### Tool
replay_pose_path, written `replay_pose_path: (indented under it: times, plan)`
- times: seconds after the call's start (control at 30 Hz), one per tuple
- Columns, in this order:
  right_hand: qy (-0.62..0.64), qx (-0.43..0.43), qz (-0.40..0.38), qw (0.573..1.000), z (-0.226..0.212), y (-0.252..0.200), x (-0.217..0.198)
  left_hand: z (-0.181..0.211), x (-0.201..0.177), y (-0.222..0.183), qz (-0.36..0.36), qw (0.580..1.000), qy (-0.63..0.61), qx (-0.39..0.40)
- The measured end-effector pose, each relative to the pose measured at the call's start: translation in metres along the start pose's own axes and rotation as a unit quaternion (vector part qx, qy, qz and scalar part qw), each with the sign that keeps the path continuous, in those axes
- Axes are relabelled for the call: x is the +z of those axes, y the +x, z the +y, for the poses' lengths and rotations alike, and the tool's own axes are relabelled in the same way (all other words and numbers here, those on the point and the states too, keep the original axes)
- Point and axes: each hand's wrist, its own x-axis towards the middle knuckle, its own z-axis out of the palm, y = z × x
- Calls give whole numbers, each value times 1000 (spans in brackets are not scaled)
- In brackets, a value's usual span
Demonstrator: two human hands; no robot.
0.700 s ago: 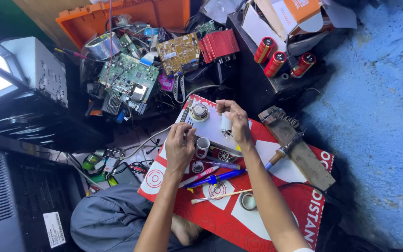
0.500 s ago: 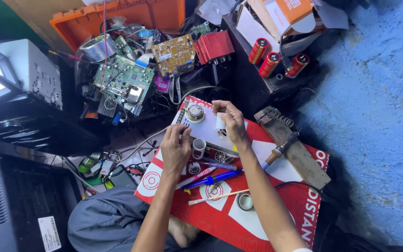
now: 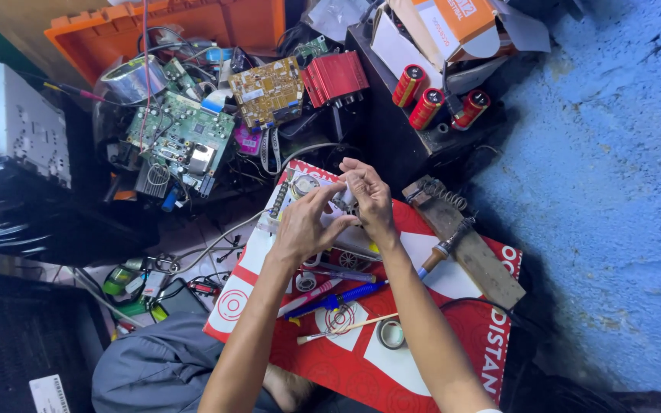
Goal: The person is inspecting and troubleshooting a small motor component, using a voltage tester to probe different parts of the assembly.
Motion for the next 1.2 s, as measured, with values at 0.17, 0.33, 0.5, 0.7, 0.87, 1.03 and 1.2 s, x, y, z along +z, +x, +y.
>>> replay_pose_path:
  times: [0.17,0.33,0.5,0.7,0.87,1.03,1.2]
  plan:
    - [36,10,0,999,8,1,4,-14,10,0,4,1000,12,-13]
    - [76,24,7,997,18,1,3,-26,5,-6,114,989,-86,-38]
    - [141,26,17,990,36,6,-1,-55,2,-27,305,946,-90,-71]
    - [229,77,26,970,22,10,-6,-69,-6,-32,324,896,-258,-163]
    - [230,79,32,969,21,6,-9,-77,-13,-39,334,889,-257,-178]
    - [44,1,5,999,-2,-6,-12,-73,-15,-36,332,894,-254,-159]
    - [-65,-26,-14,997,-2,-9,-15,-70,-17,-32,334,895,-255,-151]
